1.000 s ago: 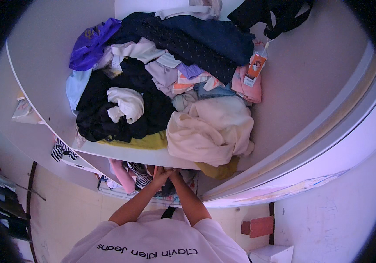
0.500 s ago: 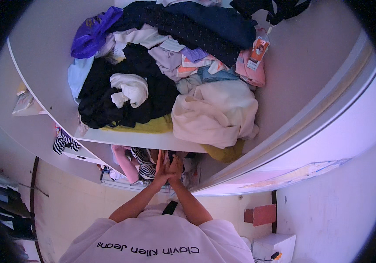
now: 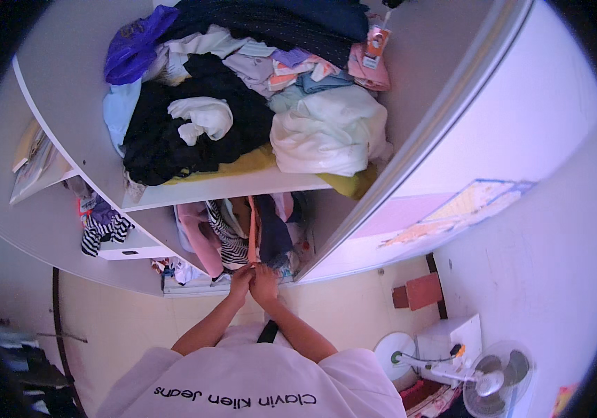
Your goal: The person picks up clothing items from a bed, fits them onto plastic hangers, and places them into a closet.
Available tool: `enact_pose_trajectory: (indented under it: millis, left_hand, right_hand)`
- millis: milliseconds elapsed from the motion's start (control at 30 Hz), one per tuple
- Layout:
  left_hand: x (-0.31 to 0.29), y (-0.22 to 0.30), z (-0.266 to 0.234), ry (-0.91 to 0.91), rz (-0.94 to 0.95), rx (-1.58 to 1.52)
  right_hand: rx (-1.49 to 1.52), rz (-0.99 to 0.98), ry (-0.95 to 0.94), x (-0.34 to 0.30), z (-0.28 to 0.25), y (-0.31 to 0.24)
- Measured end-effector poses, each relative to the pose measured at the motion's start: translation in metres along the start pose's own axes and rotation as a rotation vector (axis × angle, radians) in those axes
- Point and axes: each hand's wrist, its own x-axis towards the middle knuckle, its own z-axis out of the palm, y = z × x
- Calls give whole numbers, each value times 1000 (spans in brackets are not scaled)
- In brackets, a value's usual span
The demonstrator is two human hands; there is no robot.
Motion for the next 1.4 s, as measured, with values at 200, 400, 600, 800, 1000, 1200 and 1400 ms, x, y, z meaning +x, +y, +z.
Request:
enact_pose_trajectory:
  millis: [200,400,600,800,1000,1200,1400]
  left_hand:
    - [-43,-15,-25,-149,-267,165]
    - [-92,-47,-57,-211,-322,302]
    - [-119,-50,-64,-236,-356,199]
    - [-146,-61,-59,-373,-536,344]
    - [-135,-115,-84,-321,-527,432]
    - [-164,-154,-70,-241,-831,324]
    - [-242,-198,0,-595,-793,516]
  right_hand:
    - [91,198,86,-71,-11,-21]
    - [228,531,227,-134,-7,-58]
    - [216,625,322,-172,-6,-77]
    - [304,773,465,-223,-5,-47]
    - [639,1120,752,-270,-33,-7]
    - [926,1415,1285,-376,-58,21]
    - [883,1422,1404,-467,-79,7]
